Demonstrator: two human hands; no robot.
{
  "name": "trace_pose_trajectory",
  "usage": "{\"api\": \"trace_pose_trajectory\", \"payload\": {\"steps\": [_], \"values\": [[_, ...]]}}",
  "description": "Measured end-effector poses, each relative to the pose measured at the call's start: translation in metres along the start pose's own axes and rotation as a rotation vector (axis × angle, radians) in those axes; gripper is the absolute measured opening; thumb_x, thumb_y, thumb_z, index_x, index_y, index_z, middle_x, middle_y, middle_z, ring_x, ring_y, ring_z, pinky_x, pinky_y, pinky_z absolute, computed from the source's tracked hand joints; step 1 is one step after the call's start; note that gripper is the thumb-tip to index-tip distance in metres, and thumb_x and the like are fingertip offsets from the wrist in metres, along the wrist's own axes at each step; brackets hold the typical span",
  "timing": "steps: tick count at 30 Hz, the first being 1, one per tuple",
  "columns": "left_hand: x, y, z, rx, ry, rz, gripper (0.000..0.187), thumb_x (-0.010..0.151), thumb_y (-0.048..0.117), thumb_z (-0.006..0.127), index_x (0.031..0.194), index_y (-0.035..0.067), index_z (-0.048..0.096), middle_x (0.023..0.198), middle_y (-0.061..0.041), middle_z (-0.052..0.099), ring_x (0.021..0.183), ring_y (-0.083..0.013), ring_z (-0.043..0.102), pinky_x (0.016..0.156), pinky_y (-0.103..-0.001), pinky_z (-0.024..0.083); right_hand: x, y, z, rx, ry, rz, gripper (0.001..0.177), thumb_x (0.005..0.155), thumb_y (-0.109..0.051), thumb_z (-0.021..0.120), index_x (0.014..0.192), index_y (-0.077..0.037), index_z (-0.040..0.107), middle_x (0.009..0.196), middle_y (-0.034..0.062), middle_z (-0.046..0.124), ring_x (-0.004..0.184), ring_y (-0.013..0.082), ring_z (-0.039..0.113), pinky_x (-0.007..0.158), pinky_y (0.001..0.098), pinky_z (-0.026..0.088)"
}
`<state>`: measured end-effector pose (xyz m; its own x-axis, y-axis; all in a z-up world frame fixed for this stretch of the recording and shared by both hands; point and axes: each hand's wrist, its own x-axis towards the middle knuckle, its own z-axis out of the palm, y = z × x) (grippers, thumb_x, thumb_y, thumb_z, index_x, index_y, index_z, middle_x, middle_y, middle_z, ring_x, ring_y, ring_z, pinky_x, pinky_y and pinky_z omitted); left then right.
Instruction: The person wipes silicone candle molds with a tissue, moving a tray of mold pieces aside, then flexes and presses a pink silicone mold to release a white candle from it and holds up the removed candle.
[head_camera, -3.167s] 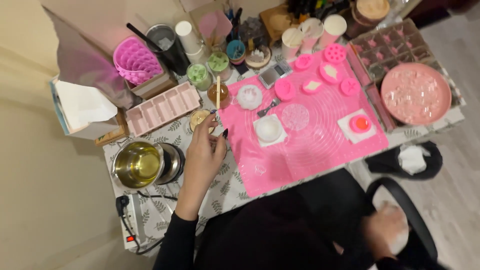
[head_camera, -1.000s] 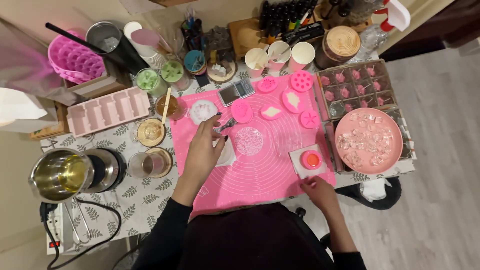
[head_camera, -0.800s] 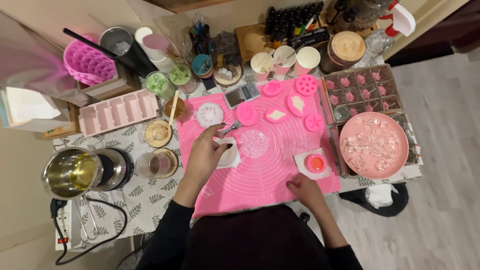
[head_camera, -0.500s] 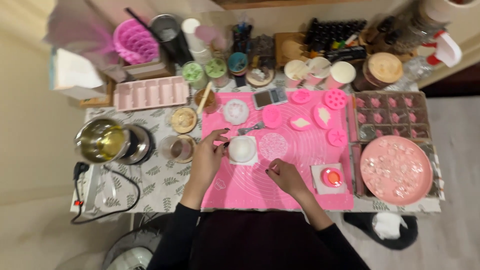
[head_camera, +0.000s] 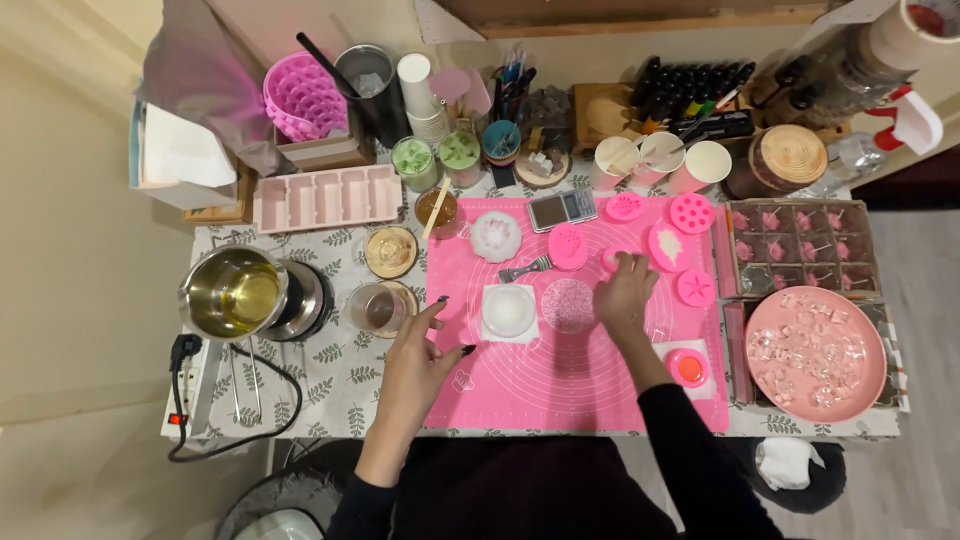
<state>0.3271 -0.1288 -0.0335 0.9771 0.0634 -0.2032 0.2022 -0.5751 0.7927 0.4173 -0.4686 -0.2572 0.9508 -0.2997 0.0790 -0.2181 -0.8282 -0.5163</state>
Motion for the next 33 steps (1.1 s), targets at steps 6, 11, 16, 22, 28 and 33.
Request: {"api": "trace_pose_trajectory", "payload": {"steps": [6,11,16,22,28,33], "values": [[0.018,0.000,0.006,0.069,0.005,0.307,0.060,0.079,0.011,0.080,0.135,0.008,0.060,0.113,-0.011,0.067,0.089,-0.0235,0.068,0.080,-0.038,0.056,0.040,0.007,-0.039,-0.298,-0.148,-0.121,0.083,0.068,-0.005,0.075,0.148,-0.015,0.052,0.145,0.0112,0.051,0.114,0.0436,0.045,0.096,0.0567,0.039],[0.017,0.013,0.022,0.030,0.045,0.337,0.054,0.084,0.011,0.076,0.136,0.007,0.060,0.109,-0.011,0.068,0.090,-0.0218,0.069,0.081,-0.037,0.057,0.040,0.011,-0.063,-0.386,-0.331,-0.215,0.072,0.069,-0.014,0.079,0.138,-0.018,0.061,0.137,0.0085,0.058,0.115,0.0417,0.048,0.099,0.0539,0.041],[0.016,0.029,0.037,-0.283,-0.056,-0.010,0.053,0.090,0.011,0.067,0.141,0.011,0.056,0.100,-0.008,0.073,0.070,-0.0202,0.064,0.067,-0.034,0.055,0.000,-0.034,-0.079,-0.167,-0.015,-0.162,0.078,0.061,-0.038,0.094,0.124,-0.005,0.064,0.116,0.0178,0.063,0.110,0.0396,0.053,0.095,0.0520,0.045],[0.016,-0.027,0.077,-0.660,-0.103,-0.025,0.046,0.100,0.022,0.064,0.143,0.006,0.058,0.108,-0.006,0.074,0.091,-0.0077,0.068,0.085,-0.023,0.054,-0.069,-0.178,-0.088,0.389,-0.339,-0.161,0.070,0.073,-0.019,0.089,0.131,-0.001,0.056,0.120,0.0135,0.057,0.096,0.0231,0.063,0.077,0.0353,0.056],[0.020,-0.066,0.031,-0.874,0.128,0.096,0.043,0.094,0.010,0.072,0.136,0.001,0.063,0.110,-0.006,0.067,0.103,-0.0125,0.063,0.094,-0.027,0.053,-0.074,-0.239,-0.089,0.877,-0.829,-0.118,0.059,0.080,-0.008,0.076,0.132,-0.004,0.048,0.124,0.0061,0.058,0.101,0.0137,0.066,0.080,0.0300,0.059],[-0.002,-0.072,-0.009,-1.028,0.136,0.009,0.040,0.095,0.011,0.071,0.133,0.001,0.064,0.108,-0.005,0.069,0.100,-0.0115,0.066,0.091,-0.027,0.055,-0.086,-0.260,-0.074,1.029,-0.936,0.060,0.039,0.095,-0.009,0.062,0.132,-0.002,0.054,0.111,0.0087,0.070,0.092,0.0155,0.068,0.081,0.0317,0.057]]}}
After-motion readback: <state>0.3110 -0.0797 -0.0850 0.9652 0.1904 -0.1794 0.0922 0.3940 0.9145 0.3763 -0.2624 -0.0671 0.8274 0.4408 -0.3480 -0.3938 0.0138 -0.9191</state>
